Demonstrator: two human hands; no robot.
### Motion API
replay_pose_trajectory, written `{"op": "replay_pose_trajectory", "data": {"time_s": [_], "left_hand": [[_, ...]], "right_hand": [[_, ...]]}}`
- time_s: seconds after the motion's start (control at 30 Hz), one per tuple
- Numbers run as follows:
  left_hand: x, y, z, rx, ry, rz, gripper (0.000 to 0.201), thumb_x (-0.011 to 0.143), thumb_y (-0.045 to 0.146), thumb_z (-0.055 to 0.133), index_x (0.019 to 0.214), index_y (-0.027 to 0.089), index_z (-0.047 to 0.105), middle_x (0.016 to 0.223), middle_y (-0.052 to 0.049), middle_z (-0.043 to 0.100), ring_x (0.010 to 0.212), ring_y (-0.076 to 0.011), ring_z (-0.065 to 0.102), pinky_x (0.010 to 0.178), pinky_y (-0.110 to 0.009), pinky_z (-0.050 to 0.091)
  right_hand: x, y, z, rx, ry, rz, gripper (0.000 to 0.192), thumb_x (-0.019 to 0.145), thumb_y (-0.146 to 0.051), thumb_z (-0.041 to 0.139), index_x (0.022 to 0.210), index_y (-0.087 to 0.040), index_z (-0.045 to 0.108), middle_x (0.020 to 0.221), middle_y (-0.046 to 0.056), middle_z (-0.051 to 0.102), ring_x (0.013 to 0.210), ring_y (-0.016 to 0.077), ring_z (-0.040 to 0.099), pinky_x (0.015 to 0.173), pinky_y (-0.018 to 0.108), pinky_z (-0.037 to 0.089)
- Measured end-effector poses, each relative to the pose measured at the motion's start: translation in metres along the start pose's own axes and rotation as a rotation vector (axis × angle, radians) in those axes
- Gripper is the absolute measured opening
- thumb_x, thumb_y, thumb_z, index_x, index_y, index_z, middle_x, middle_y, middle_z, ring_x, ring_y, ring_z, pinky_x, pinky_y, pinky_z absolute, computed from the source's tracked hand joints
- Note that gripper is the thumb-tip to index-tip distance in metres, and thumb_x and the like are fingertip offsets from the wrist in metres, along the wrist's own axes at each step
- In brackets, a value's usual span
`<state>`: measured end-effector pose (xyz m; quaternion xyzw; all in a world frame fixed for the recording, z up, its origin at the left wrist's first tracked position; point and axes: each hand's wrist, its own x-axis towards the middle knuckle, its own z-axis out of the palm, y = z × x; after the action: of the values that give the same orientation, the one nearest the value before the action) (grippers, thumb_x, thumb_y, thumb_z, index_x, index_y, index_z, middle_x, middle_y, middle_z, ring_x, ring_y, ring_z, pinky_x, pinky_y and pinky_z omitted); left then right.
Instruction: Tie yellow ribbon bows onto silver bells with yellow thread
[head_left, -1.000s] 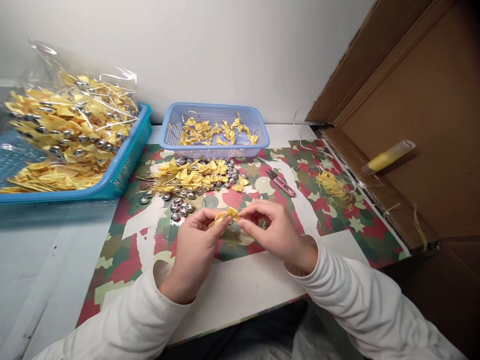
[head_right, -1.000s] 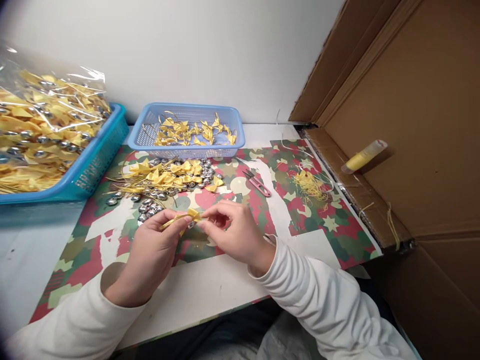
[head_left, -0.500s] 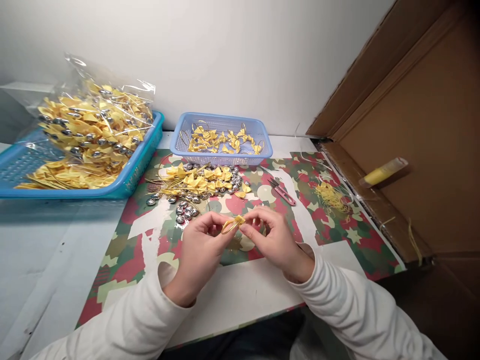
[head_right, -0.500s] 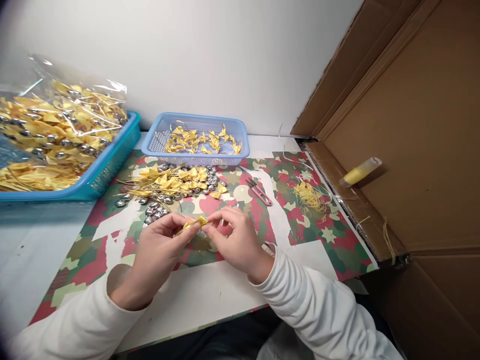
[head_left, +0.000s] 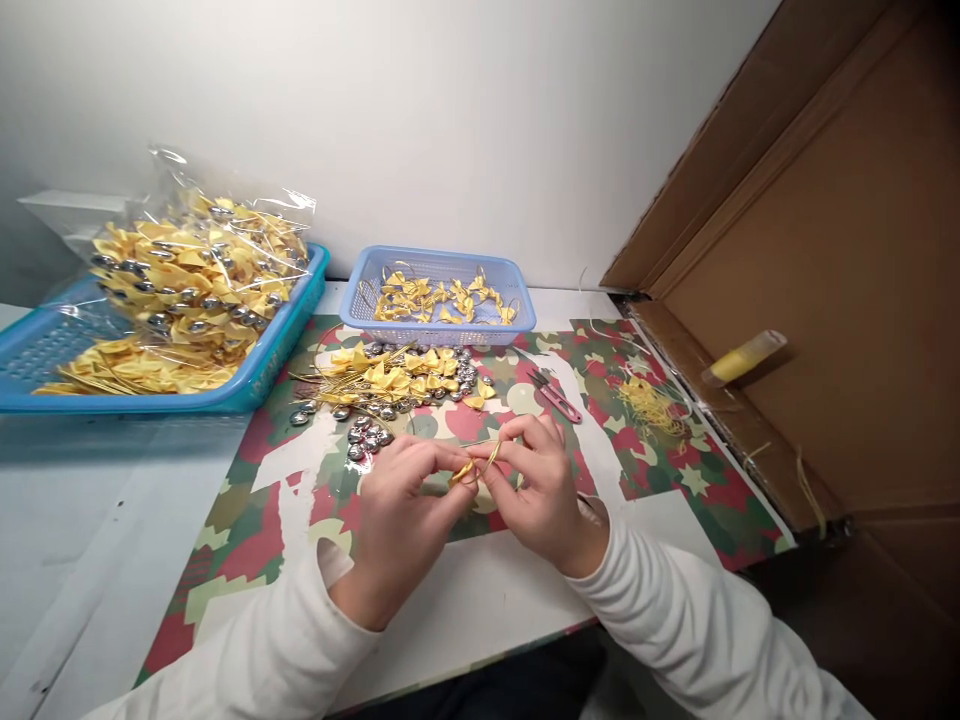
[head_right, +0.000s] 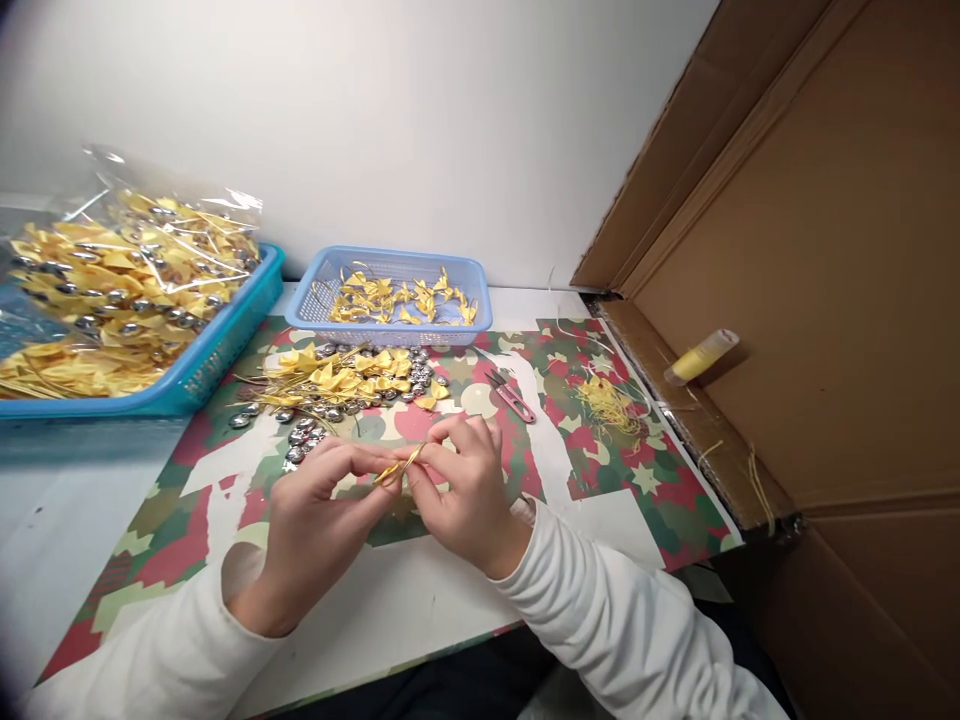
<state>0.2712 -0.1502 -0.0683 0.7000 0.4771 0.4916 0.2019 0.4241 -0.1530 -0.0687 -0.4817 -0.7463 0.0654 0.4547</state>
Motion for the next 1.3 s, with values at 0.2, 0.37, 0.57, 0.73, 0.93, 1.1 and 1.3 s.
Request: {"op": "replay_pose_trajectory", "data": {"time_s": [0.2, 0.37, 0.57, 0.73, 0.93, 1.1, 1.3], "left_hand": [[0.001, -0.001, 0.0, -0.037, -0.022, -0.043, 0.009, 0.076, 0.018, 0.065, 0.067, 0.022, 0.063, 0.068, 0.0, 0.069, 0.066, -0.017, 0.06, 0.063, -0.029, 0.044], [0.002, 0.0, 0.0, -0.075, -0.035, -0.087, 0.009, 0.074, 0.018, 0.065, 0.066, 0.022, 0.064, 0.067, 0.0, 0.068, 0.065, -0.0169, 0.06, 0.063, -0.029, 0.045], [0.003, 0.001, -0.001, -0.122, -0.042, -0.154, 0.007, 0.07, 0.017, 0.064, 0.065, 0.022, 0.067, 0.066, 0.0, 0.069, 0.064, -0.0167, 0.059, 0.059, -0.028, 0.043], [0.004, 0.0, -0.002, -0.167, -0.049, -0.27, 0.007, 0.069, 0.018, 0.064, 0.065, 0.022, 0.068, 0.066, 0.0, 0.069, 0.063, -0.0165, 0.058, 0.057, -0.027, 0.042], [0.006, 0.002, -0.002, -0.219, -0.036, -0.396, 0.004, 0.067, 0.023, 0.07, 0.063, 0.022, 0.07, 0.065, -0.001, 0.068, 0.059, -0.0155, 0.055, 0.055, -0.026, 0.04], [0.01, -0.004, -0.001, -0.343, -0.059, -0.529, 0.017, 0.068, 0.033, 0.074, 0.062, 0.02, 0.067, 0.063, -0.001, 0.066, 0.052, -0.0131, 0.052, 0.048, -0.024, 0.039], [0.012, -0.005, 0.001, -0.398, -0.047, -0.574, 0.018, 0.067, 0.032, 0.075, 0.06, 0.019, 0.064, 0.058, -0.001, 0.064, 0.048, -0.0113, 0.049, 0.043, -0.022, 0.037]], "right_hand": [[-0.001, 0.001, 0.003, 0.069, 0.022, -0.017, 0.016, 0.088, -0.014, 0.053, 0.086, -0.021, 0.066, 0.084, 0.004, 0.054, 0.081, 0.0183, 0.051, 0.076, 0.035, 0.039], [-0.001, 0.001, 0.004, 0.118, 0.03, -0.049, 0.015, 0.088, -0.012, 0.05, 0.085, -0.02, 0.062, 0.088, 0.005, 0.052, 0.085, 0.0195, 0.05, 0.078, 0.036, 0.041], [-0.003, 0.006, 0.009, 0.232, -0.013, -0.053, 0.015, 0.09, -0.014, 0.048, 0.089, -0.022, 0.062, 0.091, 0.005, 0.05, 0.088, 0.0195, 0.05, 0.078, 0.036, 0.046], [0.0, 0.009, 0.007, 0.17, 0.019, -0.132, 0.013, 0.088, -0.014, 0.053, 0.09, -0.022, 0.063, 0.093, 0.005, 0.051, 0.09, 0.0199, 0.051, 0.081, 0.037, 0.044], [-0.002, 0.009, 0.002, 0.083, 0.015, -0.181, 0.02, 0.087, -0.011, 0.05, 0.089, -0.025, 0.065, 0.094, 0.006, 0.052, 0.091, 0.021, 0.051, 0.082, 0.038, 0.043], [0.0, 0.006, -0.008, 0.168, 0.001, -0.268, 0.019, 0.088, -0.012, 0.048, 0.089, -0.027, 0.06, 0.097, 0.005, 0.056, 0.092, 0.0208, 0.054, 0.081, 0.04, 0.046], [0.006, 0.002, -0.013, 0.121, 0.111, -0.235, 0.009, 0.084, -0.018, 0.059, 0.085, -0.025, 0.065, 0.099, 0.006, 0.056, 0.095, 0.0222, 0.056, 0.081, 0.04, 0.046]]}}
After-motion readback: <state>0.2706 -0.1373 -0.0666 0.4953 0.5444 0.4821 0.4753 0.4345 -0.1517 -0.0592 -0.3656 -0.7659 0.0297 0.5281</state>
